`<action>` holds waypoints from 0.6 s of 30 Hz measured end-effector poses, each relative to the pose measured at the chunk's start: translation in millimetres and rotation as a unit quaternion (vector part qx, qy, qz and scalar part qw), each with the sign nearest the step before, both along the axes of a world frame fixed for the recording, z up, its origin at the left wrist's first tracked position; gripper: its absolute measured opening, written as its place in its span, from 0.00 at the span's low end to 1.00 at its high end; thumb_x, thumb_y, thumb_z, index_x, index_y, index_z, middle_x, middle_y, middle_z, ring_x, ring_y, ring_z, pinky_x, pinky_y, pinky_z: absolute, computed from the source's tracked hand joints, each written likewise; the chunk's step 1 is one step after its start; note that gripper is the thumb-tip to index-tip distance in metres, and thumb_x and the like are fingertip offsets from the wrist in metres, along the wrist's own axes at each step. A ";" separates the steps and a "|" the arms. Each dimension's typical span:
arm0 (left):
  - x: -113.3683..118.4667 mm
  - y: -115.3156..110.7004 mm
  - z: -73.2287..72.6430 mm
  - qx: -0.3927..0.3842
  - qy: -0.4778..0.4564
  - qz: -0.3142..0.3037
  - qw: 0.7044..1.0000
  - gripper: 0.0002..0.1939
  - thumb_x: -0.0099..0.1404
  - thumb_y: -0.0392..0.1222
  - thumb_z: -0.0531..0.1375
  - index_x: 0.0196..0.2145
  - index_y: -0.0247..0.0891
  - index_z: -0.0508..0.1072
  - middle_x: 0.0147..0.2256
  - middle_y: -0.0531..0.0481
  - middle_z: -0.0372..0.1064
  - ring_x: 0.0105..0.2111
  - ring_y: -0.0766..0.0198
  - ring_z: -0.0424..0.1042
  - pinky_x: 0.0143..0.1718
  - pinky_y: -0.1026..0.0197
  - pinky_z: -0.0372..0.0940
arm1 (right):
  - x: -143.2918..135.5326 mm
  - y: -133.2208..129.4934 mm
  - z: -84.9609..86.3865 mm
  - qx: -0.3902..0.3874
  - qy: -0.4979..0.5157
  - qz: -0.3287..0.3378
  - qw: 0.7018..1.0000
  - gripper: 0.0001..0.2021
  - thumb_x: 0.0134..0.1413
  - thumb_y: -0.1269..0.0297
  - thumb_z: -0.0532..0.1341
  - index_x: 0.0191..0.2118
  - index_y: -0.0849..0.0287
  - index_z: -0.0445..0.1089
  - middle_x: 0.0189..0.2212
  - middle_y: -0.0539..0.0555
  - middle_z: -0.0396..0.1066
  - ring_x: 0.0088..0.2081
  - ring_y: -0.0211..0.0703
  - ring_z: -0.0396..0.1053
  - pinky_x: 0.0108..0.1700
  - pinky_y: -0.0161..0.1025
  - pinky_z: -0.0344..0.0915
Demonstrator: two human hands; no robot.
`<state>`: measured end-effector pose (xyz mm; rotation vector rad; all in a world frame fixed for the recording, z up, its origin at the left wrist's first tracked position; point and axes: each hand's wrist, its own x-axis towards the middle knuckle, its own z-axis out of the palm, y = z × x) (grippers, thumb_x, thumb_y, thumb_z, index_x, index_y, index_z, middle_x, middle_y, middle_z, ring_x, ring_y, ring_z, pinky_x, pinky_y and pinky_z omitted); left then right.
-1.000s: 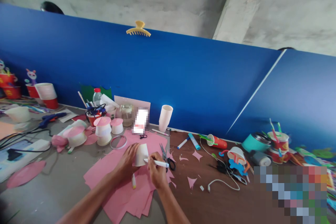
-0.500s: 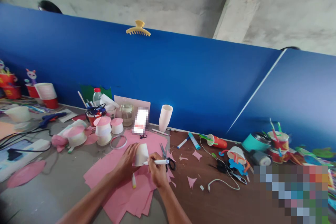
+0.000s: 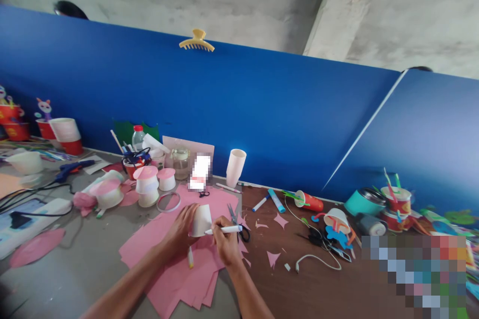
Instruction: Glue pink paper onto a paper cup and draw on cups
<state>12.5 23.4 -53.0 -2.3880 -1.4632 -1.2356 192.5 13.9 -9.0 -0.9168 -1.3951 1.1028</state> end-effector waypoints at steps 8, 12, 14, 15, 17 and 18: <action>-0.2 -0.1 1.1 -0.010 -0.006 -0.008 1.000 0.32 0.61 0.37 0.59 0.62 0.33 0.60 0.56 0.32 0.69 0.57 0.43 0.70 0.58 0.38 0.66 | 3.2 5.2 -2.2 0.000 0.019 -0.038 0.999 0.14 0.55 0.51 0.59 0.25 0.54 0.63 0.15 0.43 0.58 0.18 0.36 0.55 0.23 0.34 0.53; 0.0 2.9 -1.7 -0.001 -0.008 -0.005 1.000 0.32 0.60 0.37 0.60 0.62 0.34 0.61 0.54 0.33 0.71 0.54 0.41 0.72 0.56 0.37 0.68 | 2.5 4.0 -2.4 -0.007 0.014 -0.012 1.000 0.16 0.53 0.51 0.61 0.22 0.54 0.62 0.13 0.43 0.56 0.17 0.35 0.53 0.22 0.34 0.52; -0.3 3.8 -4.3 0.001 -0.006 -0.002 1.000 0.32 0.60 0.37 0.59 0.62 0.33 0.61 0.55 0.31 0.71 0.55 0.40 0.71 0.57 0.36 0.67 | 1.4 2.5 -2.0 -0.009 0.010 -0.005 1.000 0.16 0.52 0.52 0.62 0.21 0.54 0.62 0.13 0.43 0.56 0.17 0.35 0.53 0.21 0.34 0.52; -0.7 4.0 -5.5 0.001 -0.003 0.001 1.000 0.33 0.60 0.37 0.59 0.62 0.32 0.60 0.55 0.30 0.70 0.56 0.39 0.71 0.57 0.36 0.67 | 1.0 1.9 -1.6 -0.009 0.008 -0.004 1.000 0.16 0.52 0.52 0.62 0.21 0.54 0.63 0.13 0.43 0.56 0.17 0.35 0.53 0.21 0.34 0.51; -1.5 4.4 -7.4 -0.005 0.003 0.003 1.000 0.34 0.59 0.36 0.59 0.63 0.31 0.59 0.56 0.29 0.70 0.57 0.39 0.70 0.58 0.35 0.66 | 0.6 1.4 -0.7 -0.007 0.008 -0.008 1.000 0.16 0.52 0.51 0.63 0.22 0.54 0.63 0.13 0.43 0.56 0.17 0.35 0.54 0.21 0.34 0.52; -1.8 4.5 -7.8 -0.010 0.006 0.002 1.000 0.35 0.58 0.36 0.59 0.63 0.31 0.59 0.56 0.29 0.70 0.57 0.39 0.70 0.58 0.35 0.66 | 0.7 1.6 -0.2 -0.005 0.009 -0.014 1.000 0.16 0.52 0.50 0.63 0.22 0.54 0.63 0.13 0.43 0.57 0.18 0.36 0.54 0.21 0.34 0.53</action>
